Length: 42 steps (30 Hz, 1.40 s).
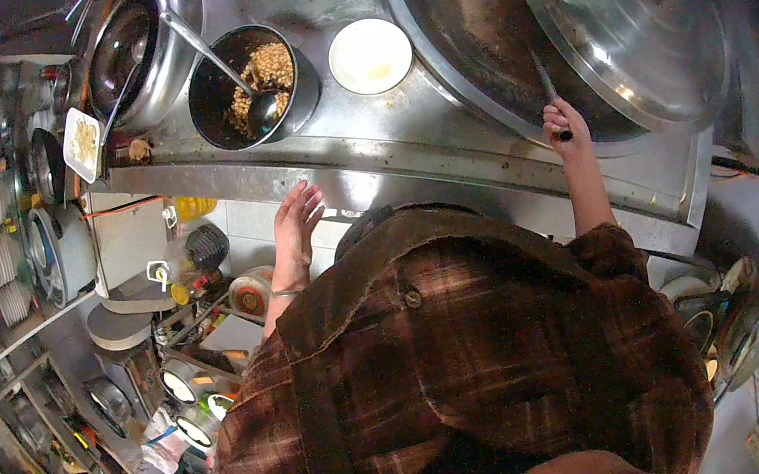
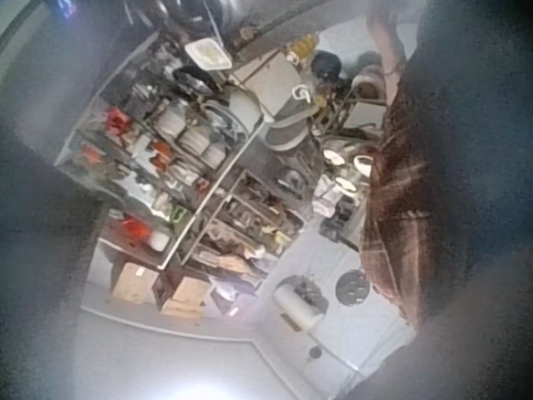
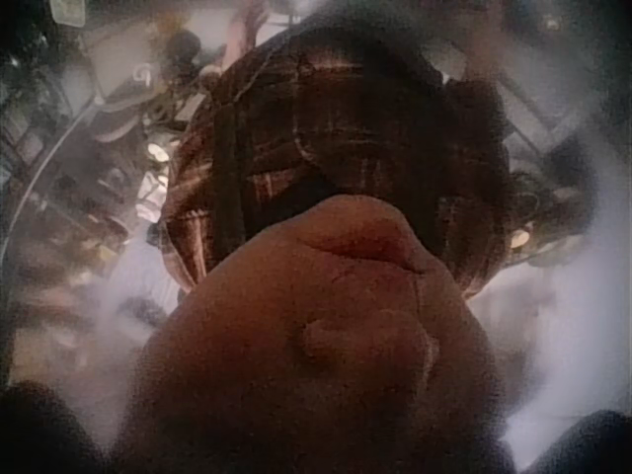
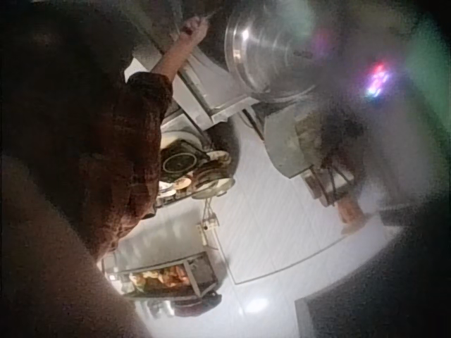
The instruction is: The person rolls a long dough rope on a floured countertop, pinches off small pieces, and shapes them into round dumpling wrappers. They repeatedly move to the stove to ladle broth into a bowl, then return to continue shaping the dough pieces.
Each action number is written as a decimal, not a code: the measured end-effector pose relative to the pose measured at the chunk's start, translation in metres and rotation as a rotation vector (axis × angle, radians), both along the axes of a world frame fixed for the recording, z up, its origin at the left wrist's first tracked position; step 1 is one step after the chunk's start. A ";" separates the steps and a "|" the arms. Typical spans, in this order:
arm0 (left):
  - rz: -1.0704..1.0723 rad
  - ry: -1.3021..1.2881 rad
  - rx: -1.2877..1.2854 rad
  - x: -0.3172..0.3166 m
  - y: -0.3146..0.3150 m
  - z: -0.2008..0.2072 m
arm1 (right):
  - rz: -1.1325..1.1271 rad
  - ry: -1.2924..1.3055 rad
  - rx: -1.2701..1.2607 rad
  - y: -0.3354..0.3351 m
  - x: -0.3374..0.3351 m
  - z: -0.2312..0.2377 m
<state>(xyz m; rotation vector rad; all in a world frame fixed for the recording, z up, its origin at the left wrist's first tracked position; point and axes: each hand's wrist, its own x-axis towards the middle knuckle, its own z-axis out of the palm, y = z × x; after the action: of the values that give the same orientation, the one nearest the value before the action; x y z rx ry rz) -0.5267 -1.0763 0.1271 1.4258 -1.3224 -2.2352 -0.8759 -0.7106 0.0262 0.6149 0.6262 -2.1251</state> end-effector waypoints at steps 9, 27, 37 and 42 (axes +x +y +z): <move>-0.037 0.023 0.009 0.000 -0.004 -0.004 | -0.059 -0.051 -0.189 0.018 0.071 0.039; -0.090 0.087 0.064 0.005 -0.012 -0.024 | 0.101 0.243 0.205 0.005 0.110 0.097; -0.078 0.086 0.084 0.011 -0.013 -0.025 | -0.011 0.070 -0.043 0.014 0.122 0.114; -0.076 0.090 0.071 0.008 -0.011 -0.023 | 0.077 0.158 -0.029 0.011 0.136 0.156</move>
<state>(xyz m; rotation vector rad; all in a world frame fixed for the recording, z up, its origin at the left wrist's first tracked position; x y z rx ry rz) -0.5188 -1.0874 0.1044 1.3012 -1.3015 -2.3872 -0.7395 -0.6999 0.1822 0.4031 0.6937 -2.1205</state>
